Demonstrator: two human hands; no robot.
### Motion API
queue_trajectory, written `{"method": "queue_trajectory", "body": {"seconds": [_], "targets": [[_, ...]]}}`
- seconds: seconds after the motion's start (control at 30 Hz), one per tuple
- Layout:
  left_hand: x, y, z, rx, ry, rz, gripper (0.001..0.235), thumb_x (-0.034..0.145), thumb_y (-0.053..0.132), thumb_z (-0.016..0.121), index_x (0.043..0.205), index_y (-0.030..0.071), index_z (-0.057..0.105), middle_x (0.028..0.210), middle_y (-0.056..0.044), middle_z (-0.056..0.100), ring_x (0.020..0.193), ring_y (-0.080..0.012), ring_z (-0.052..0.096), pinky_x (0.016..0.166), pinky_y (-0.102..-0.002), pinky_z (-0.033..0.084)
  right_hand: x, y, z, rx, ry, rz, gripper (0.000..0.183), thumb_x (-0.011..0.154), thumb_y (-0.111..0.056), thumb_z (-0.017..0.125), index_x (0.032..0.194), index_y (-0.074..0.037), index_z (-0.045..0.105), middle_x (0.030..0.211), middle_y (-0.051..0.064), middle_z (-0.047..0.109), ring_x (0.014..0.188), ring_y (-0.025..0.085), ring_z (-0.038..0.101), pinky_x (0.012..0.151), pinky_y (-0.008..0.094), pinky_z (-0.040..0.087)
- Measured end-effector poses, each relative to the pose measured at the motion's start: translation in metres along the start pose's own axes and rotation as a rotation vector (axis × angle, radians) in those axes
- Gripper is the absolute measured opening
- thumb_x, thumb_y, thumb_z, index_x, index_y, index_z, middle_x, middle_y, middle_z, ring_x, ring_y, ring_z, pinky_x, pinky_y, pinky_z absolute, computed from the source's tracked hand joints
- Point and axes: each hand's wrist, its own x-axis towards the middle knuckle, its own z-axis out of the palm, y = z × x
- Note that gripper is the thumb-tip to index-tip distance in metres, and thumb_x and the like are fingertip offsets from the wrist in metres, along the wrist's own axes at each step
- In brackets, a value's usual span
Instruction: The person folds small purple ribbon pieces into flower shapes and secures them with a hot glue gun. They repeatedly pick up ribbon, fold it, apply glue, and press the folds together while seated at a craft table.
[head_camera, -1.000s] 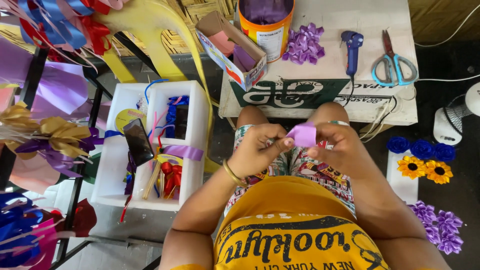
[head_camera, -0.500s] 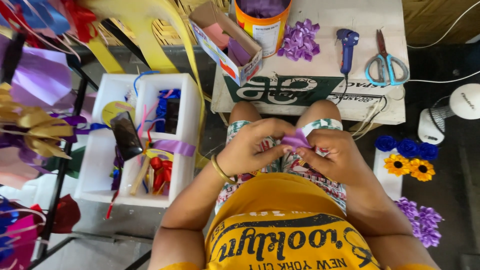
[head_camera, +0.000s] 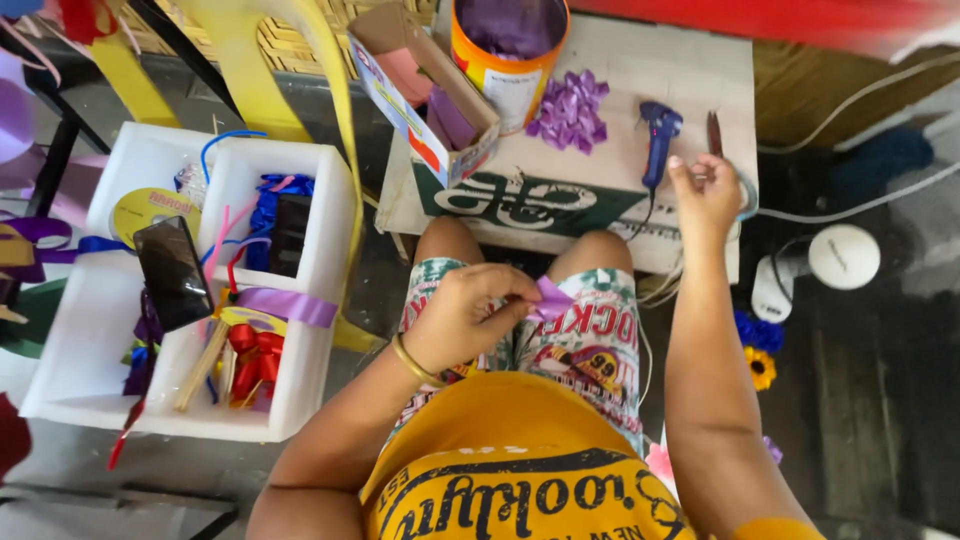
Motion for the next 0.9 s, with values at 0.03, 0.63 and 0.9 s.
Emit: {"method": "queue_trajectory", "body": {"seconds": [0.03, 0.63, 0.9], "targets": [[0.000, 0.001, 0.000, 0.003, 0.014, 0.007, 0.012, 0.085, -0.004, 0.076, 0.093, 0.005, 0.075, 0.085, -0.012, 0.074, 0.076, -0.0332, 0.075, 0.070, -0.039, 0.060, 0.010, 0.003, 0.012, 0.003, -0.003, -0.015, 0.040, 0.090, -0.040, 0.093, 0.109, -0.012, 0.073, 0.092, 0.005, 0.075, 0.076, 0.021, 0.069, 0.067, 0.034, 0.054], [-0.001, 0.019, -0.007, 0.168, -0.024, 0.100, 0.008, 0.097, 0.003, 0.066, 0.104, 0.007, 0.068, 0.099, -0.008, 0.073, 0.092, -0.0271, 0.074, 0.082, -0.037, 0.060, -0.030, -0.196, -0.129, 0.471, -0.326, 0.221, 0.017, 0.106, -0.031, 0.066, 0.110, -0.015, 0.070, 0.083, -0.003, 0.066, 0.062, -0.002, 0.052, 0.052, 0.015, 0.036], [0.000, 0.028, 0.002, 0.273, 0.037, 0.195, 0.006, 0.100, 0.004, 0.064, 0.106, 0.004, 0.066, 0.103, -0.011, 0.071, 0.092, -0.0304, 0.073, 0.078, -0.039, 0.059, -0.116, -0.213, -0.218, 0.410, -0.497, -0.469, 0.038, 0.087, -0.032, 0.075, 0.112, -0.007, 0.062, 0.097, 0.009, 0.066, 0.081, 0.017, 0.065, 0.078, 0.029, 0.059]]}}
